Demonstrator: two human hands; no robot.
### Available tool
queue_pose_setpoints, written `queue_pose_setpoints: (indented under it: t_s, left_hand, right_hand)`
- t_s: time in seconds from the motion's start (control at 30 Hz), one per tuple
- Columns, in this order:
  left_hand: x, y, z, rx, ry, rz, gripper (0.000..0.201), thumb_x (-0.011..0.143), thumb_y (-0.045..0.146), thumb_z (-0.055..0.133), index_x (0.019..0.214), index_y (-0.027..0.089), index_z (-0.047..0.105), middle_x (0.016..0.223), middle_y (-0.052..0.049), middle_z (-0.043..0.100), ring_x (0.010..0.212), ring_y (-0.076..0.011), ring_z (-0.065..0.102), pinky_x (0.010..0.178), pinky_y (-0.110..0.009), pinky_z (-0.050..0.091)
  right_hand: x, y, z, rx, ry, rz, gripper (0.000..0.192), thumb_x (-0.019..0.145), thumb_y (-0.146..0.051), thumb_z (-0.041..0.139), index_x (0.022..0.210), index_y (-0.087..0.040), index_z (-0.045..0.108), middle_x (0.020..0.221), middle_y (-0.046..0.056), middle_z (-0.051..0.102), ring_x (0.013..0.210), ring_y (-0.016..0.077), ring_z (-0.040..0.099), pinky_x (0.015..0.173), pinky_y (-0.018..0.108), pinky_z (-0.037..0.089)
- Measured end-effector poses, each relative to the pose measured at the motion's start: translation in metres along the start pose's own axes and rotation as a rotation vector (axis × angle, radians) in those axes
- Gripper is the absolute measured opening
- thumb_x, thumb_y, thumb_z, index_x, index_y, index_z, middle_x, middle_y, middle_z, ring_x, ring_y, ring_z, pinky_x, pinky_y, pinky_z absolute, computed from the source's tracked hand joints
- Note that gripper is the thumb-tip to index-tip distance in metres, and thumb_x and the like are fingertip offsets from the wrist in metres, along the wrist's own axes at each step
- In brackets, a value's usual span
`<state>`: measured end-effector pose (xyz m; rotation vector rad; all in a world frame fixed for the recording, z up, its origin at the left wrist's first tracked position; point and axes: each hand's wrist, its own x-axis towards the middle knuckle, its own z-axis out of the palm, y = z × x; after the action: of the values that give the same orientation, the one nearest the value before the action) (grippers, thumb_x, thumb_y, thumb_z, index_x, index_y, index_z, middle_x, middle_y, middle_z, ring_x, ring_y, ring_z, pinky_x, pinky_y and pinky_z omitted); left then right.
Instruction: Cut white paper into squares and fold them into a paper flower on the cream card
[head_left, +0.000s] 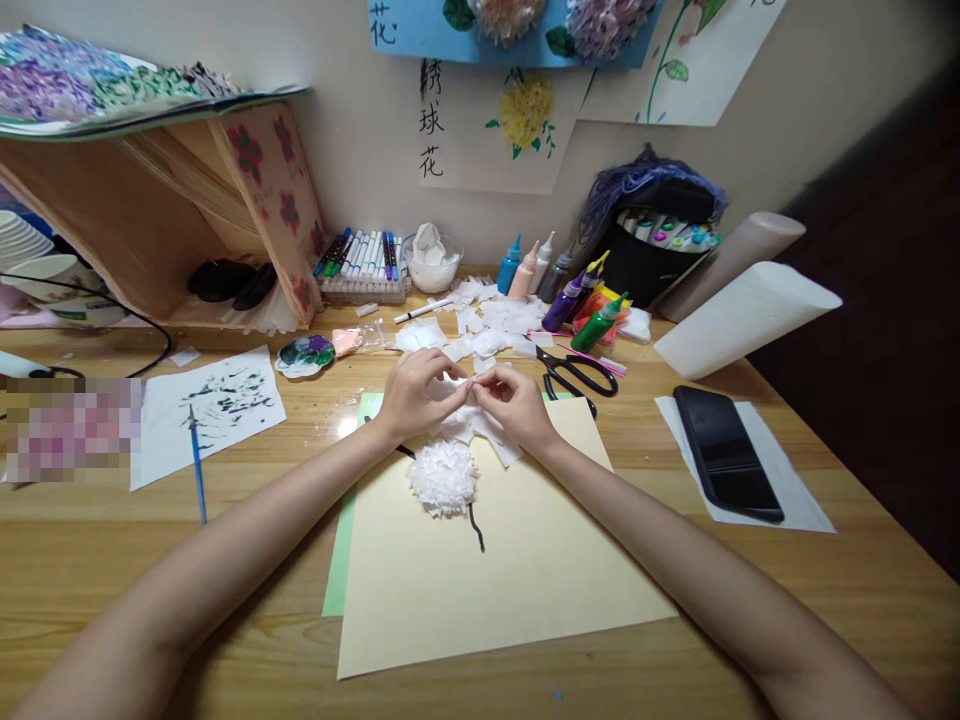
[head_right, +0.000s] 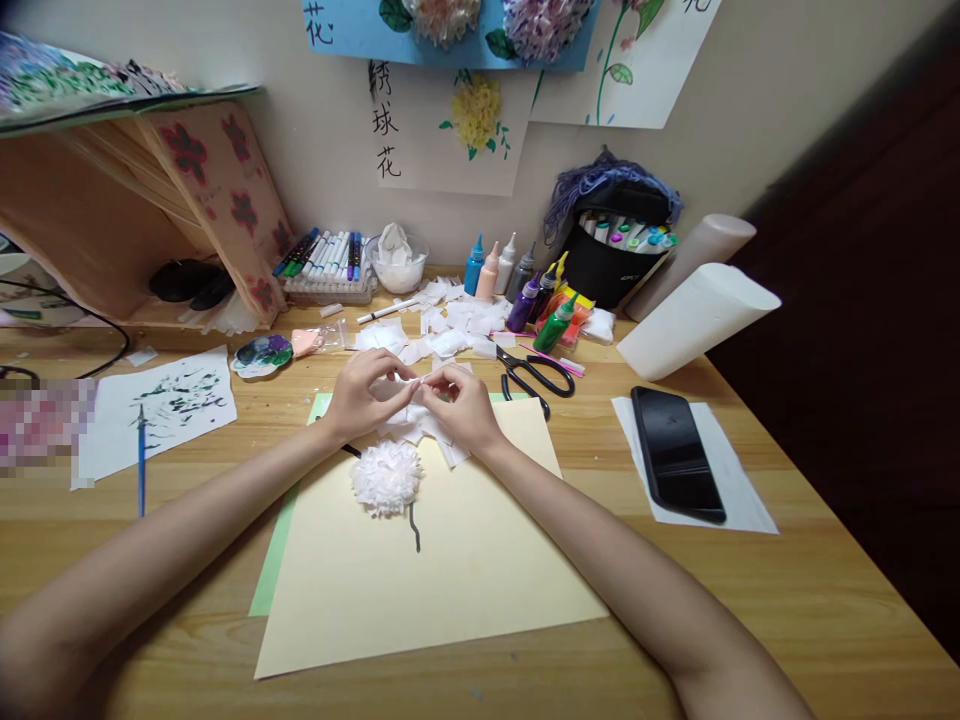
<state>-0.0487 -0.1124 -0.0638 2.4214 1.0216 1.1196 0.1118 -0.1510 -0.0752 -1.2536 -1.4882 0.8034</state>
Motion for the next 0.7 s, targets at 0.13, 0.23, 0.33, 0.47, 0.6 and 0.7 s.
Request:
queue_pose_setpoints:
  t_s: [0.13, 0.23, 0.33, 0.47, 0.6, 0.7]
  left_hand:
    - [0.0008, -0.0015, 0.0005, 0.006, 0.011, -0.026, 0.011, 0.079, 0.024, 0.054, 0.070, 0.018, 0.056, 0.072, -0.001, 0.059, 0.075, -0.0149, 0.054, 0.070, -0.028, 0.038]
    - [0.0017, -0.0031, 0.0005, -0.025, 0.033, -0.060, 0.011, 0.079, 0.023, 0.053, 0.070, 0.018, 0.054, 0.072, -0.001, 0.058, 0.072, -0.0141, 0.052, 0.069, -0.028, 0.039]
    - [0.0026, -0.0046, -0.0002, -0.075, 0.054, -0.093, 0.012, 0.080, 0.023, 0.053, 0.069, 0.018, 0.054, 0.069, -0.001, 0.056, 0.068, -0.0133, 0.051, 0.067, -0.027, 0.040]
    - [0.0036, -0.0062, -0.0010, -0.152, 0.067, -0.135, 0.012, 0.080, 0.024, 0.053, 0.070, 0.018, 0.056, 0.070, -0.001, 0.057, 0.067, -0.0132, 0.052, 0.064, -0.026, 0.041]
    - [0.0044, -0.0067, -0.0013, -0.207, 0.074, -0.150, 0.013, 0.079, 0.026, 0.055, 0.070, 0.017, 0.058, 0.070, -0.002, 0.058, 0.066, -0.0130, 0.052, 0.062, -0.026, 0.041]
    - [0.0046, -0.0055, -0.0016, -0.222, 0.046, -0.109, 0.014, 0.079, 0.026, 0.056, 0.068, 0.017, 0.058, 0.068, -0.001, 0.058, 0.066, -0.0127, 0.052, 0.064, -0.026, 0.041]
  right_hand:
    - [-0.0010, -0.0029, -0.0002, -0.073, 0.003, -0.044, 0.008, 0.074, -0.023, 0.058, 0.068, -0.017, 0.060, 0.067, 0.002, 0.057, 0.063, 0.0135, 0.048, 0.057, 0.026, 0.037]
    - [-0.0011, -0.0028, -0.0006, -0.098, 0.007, -0.057, 0.007, 0.074, -0.022, 0.058, 0.068, -0.018, 0.059, 0.068, 0.001, 0.057, 0.065, 0.0140, 0.049, 0.057, 0.026, 0.037]
    - [-0.0010, -0.0013, -0.0007, -0.101, 0.004, -0.060, 0.008, 0.074, -0.021, 0.058, 0.066, -0.018, 0.057, 0.067, 0.001, 0.056, 0.064, 0.0139, 0.049, 0.057, 0.026, 0.037]
    - [-0.0012, 0.0014, -0.0002, -0.113, -0.009, -0.043, 0.006, 0.074, -0.022, 0.057, 0.069, -0.018, 0.059, 0.068, 0.002, 0.057, 0.064, 0.0143, 0.049, 0.057, 0.026, 0.037]
    - [-0.0011, 0.0022, -0.0002, -0.114, -0.015, -0.028, 0.008, 0.075, -0.025, 0.057, 0.072, -0.018, 0.060, 0.071, 0.002, 0.058, 0.065, 0.0143, 0.049, 0.058, 0.026, 0.037]
    - [-0.0007, 0.0009, -0.0005, -0.062, -0.011, -0.007, 0.015, 0.077, -0.031, 0.057, 0.073, -0.018, 0.060, 0.071, 0.002, 0.058, 0.064, 0.0137, 0.048, 0.058, 0.026, 0.037]
